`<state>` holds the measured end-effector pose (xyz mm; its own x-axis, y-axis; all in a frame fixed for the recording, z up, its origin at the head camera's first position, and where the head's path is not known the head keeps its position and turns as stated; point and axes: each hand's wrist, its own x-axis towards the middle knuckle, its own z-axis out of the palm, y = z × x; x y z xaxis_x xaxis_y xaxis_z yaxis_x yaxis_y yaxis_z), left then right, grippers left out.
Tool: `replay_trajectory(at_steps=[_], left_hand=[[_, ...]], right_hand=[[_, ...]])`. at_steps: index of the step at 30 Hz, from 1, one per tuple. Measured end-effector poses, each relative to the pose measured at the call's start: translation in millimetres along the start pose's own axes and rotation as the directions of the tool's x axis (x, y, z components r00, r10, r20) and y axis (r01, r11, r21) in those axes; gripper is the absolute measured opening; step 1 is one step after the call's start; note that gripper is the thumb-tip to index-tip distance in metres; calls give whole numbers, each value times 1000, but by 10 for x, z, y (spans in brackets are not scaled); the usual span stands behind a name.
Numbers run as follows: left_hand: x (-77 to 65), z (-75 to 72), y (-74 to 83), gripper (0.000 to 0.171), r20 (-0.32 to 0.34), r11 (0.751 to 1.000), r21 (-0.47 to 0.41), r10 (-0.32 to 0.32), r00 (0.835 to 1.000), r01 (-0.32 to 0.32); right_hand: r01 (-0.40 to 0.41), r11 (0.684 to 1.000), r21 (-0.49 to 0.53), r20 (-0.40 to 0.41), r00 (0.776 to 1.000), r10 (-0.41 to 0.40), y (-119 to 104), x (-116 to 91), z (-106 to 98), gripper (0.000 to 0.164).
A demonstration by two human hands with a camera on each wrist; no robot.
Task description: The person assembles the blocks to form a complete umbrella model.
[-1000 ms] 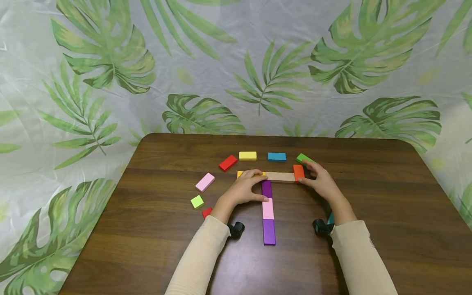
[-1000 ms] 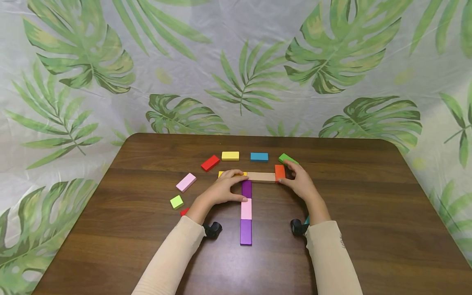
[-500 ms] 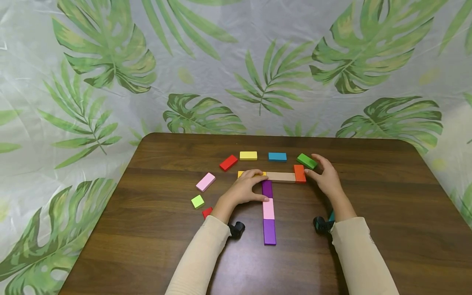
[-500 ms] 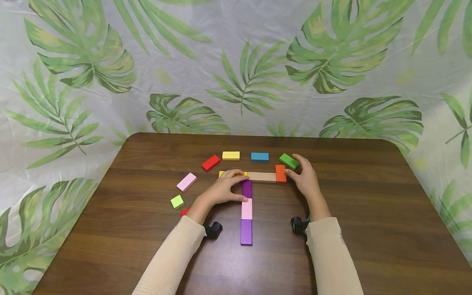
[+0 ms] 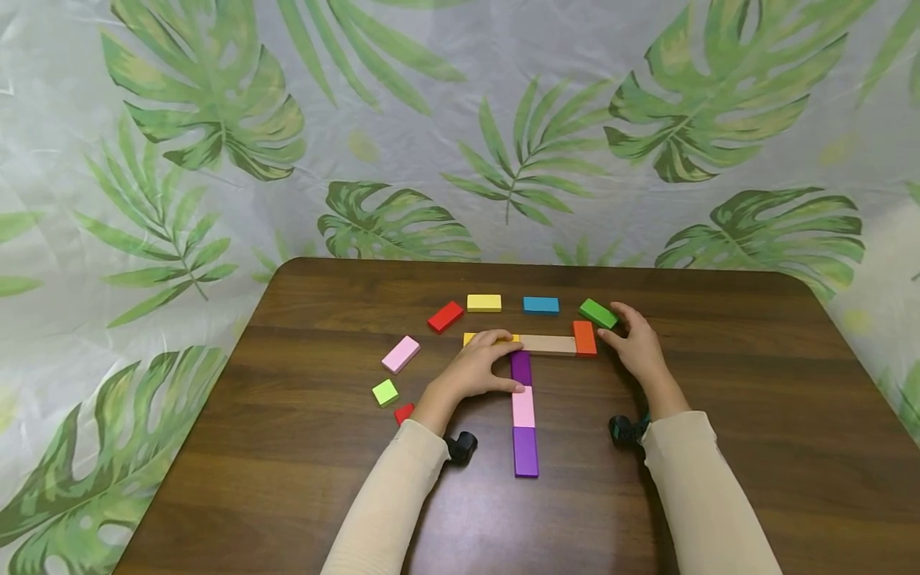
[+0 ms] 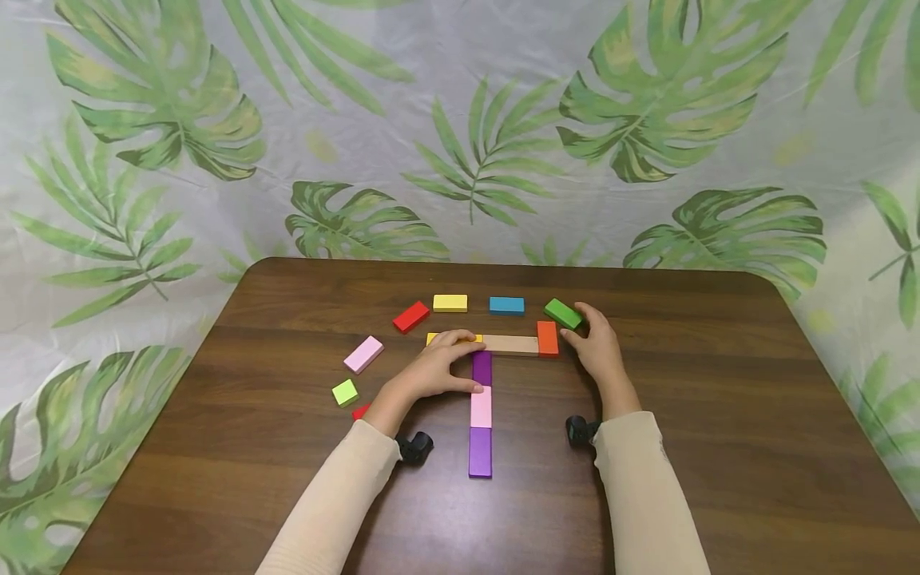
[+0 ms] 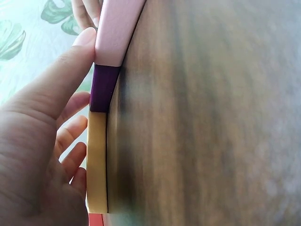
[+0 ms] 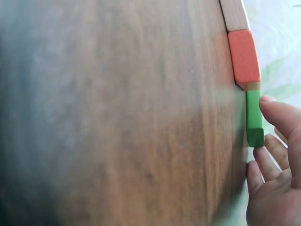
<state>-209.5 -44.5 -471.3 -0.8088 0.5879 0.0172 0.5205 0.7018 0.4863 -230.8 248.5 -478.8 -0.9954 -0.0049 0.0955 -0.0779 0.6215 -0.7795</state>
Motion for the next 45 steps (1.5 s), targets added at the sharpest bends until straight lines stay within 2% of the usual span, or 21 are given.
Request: replay_trajectory(at_steps=[11,24,33,45], left_hand=[[-10,-17,7,71,-1,1000,0,5,1000,-5],[-9,-5,7,71,5,1000,-5,0,1000,0],[-12,-19,17,71,6,1000,-4,-2,1000,2],[-9,-13,16,71,4,1000,2,-5,1000,5]], right_hand=[[-42,996,-79,6,999,43,25,51,24,51],[-39,996,-78,-37,999,36,0,27,23,41],[25,999,-33,-66,997,-27,-133,40,43,40],[110,994,-5,10,994,-110,-281,27,133,40]])
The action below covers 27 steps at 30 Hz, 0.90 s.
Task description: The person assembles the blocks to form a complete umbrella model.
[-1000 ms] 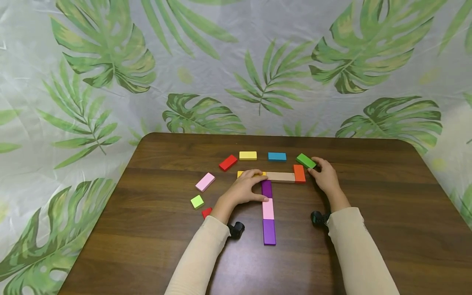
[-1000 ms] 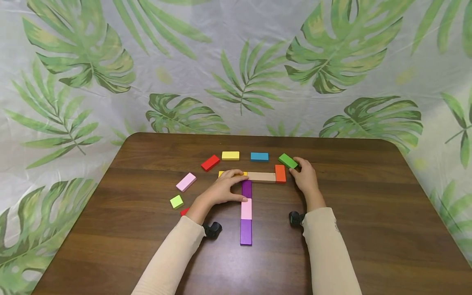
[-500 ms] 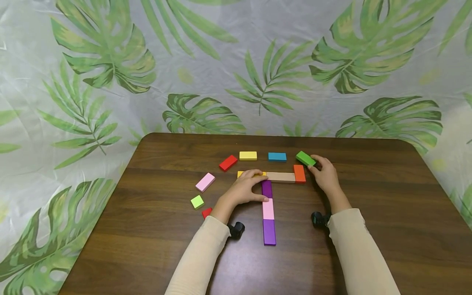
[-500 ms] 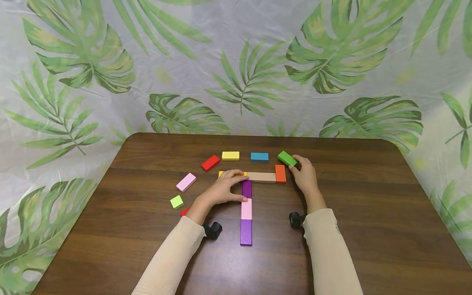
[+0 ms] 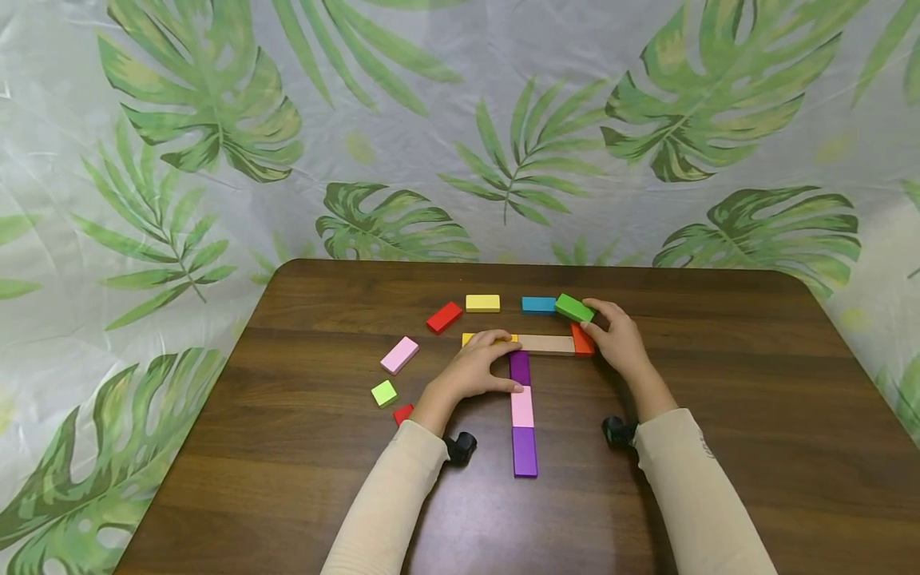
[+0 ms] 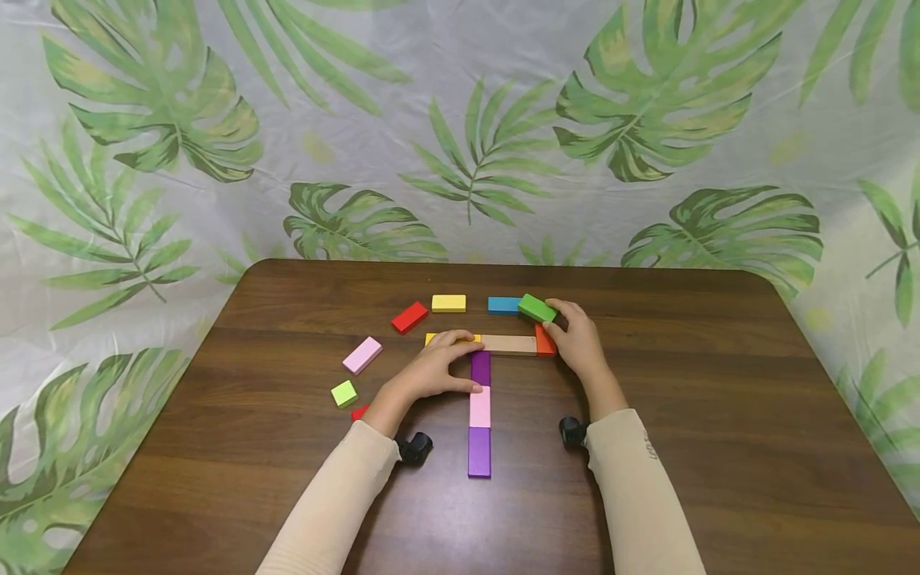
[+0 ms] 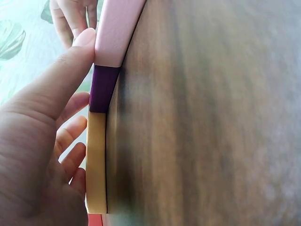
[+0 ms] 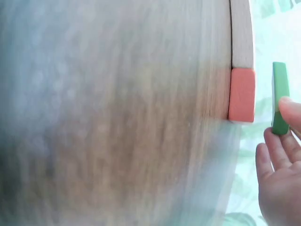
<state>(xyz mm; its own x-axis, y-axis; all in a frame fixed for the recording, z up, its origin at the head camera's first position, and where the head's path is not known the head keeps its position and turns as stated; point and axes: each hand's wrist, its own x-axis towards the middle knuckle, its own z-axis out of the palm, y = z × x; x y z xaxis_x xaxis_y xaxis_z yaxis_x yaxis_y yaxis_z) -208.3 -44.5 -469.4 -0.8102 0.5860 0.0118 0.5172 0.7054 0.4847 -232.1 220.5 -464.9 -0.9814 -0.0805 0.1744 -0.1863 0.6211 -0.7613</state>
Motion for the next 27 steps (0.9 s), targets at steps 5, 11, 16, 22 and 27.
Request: replay_trajectory(at_steps=[5,11,16,22,27], left_hand=[[2,5,-8,71,1,1000,2,-4,1000,4],[5,9,-7,71,4,1000,3,-4,1000,4],[8,9,-5,71,9,1000,-3,-6,1000,6],[6,6,-4,71,17,1000,-8,-16,1000,16],[5,8,-10,71,12,1000,-8,-9,1000,9]], right_hand=[[43,999,-7,36,998,-43,-46,10,41,40],[59,998,-29,91,994,-57,-96,22,90,39],[56,997,-44,126,991,-50,-120,33,115,38],[55,997,-60,151,987,-46,-133,72,146,39],[43,996,-75,170,985,-30,-148,100,173,40]])
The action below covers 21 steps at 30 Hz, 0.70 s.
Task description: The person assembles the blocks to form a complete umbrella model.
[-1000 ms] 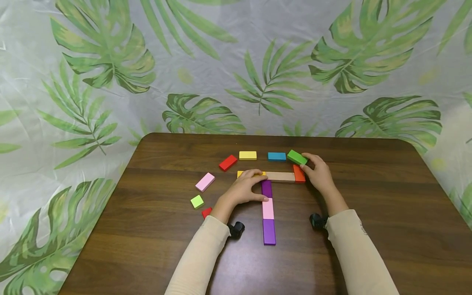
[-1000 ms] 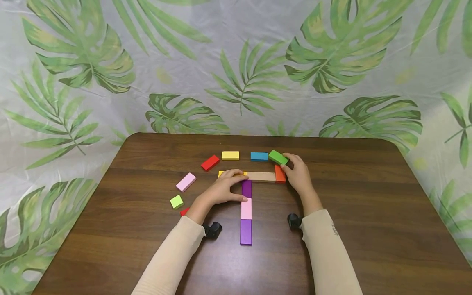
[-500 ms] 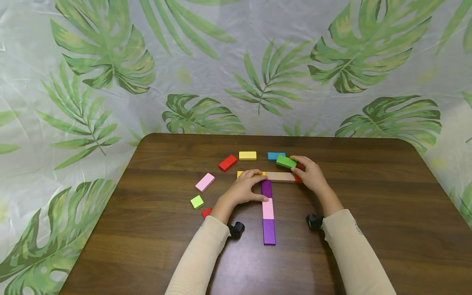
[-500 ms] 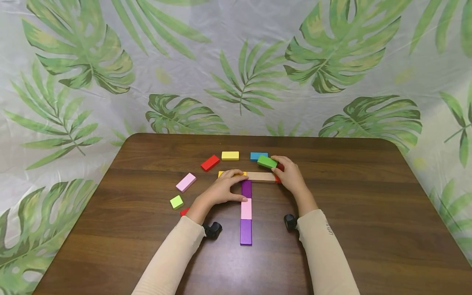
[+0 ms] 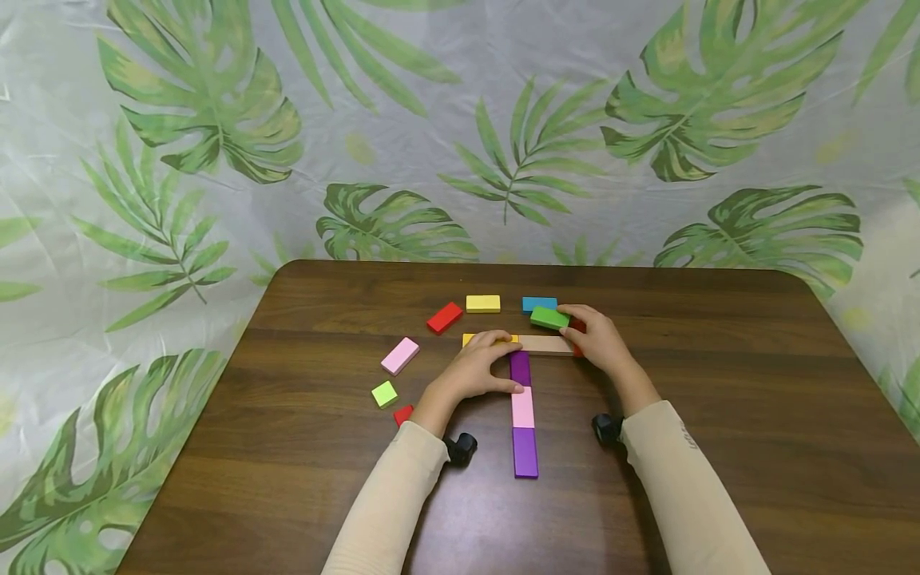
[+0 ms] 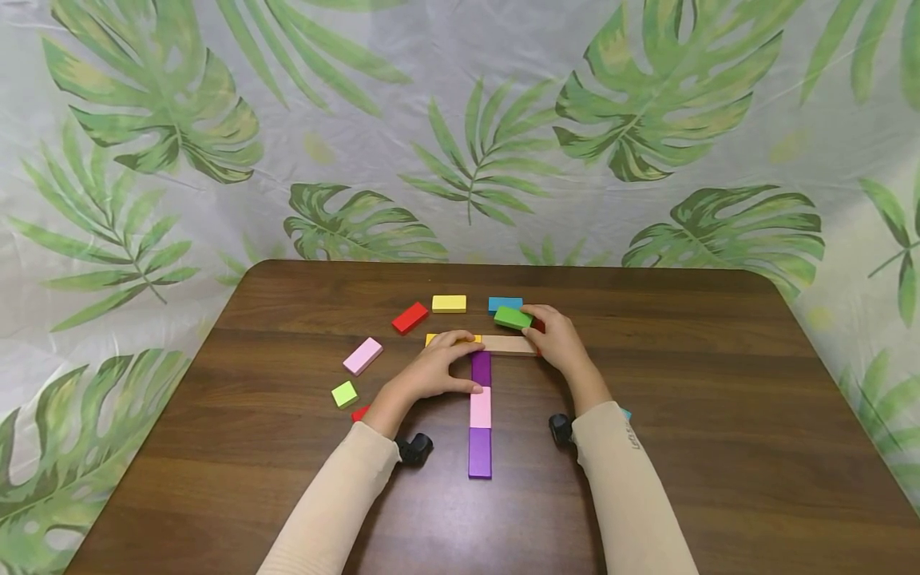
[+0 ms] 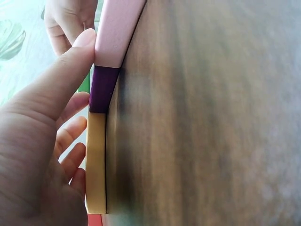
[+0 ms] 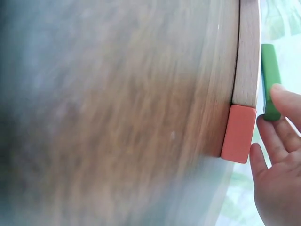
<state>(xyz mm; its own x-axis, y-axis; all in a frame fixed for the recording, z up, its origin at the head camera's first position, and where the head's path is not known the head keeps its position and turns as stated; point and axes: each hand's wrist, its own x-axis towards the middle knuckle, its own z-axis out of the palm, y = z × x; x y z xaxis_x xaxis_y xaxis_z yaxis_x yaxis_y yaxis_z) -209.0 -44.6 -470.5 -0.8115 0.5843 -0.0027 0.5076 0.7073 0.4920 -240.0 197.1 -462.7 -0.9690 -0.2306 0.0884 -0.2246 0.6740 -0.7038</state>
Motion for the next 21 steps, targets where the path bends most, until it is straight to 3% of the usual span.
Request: replay_trajectory(at_steps=[21], left_hand=[[-3,10,-7,72,-16,1000,1,12,1000,-12]], right_hand=[[-21,1000,1,18,1000,21,10,38,14,39]])
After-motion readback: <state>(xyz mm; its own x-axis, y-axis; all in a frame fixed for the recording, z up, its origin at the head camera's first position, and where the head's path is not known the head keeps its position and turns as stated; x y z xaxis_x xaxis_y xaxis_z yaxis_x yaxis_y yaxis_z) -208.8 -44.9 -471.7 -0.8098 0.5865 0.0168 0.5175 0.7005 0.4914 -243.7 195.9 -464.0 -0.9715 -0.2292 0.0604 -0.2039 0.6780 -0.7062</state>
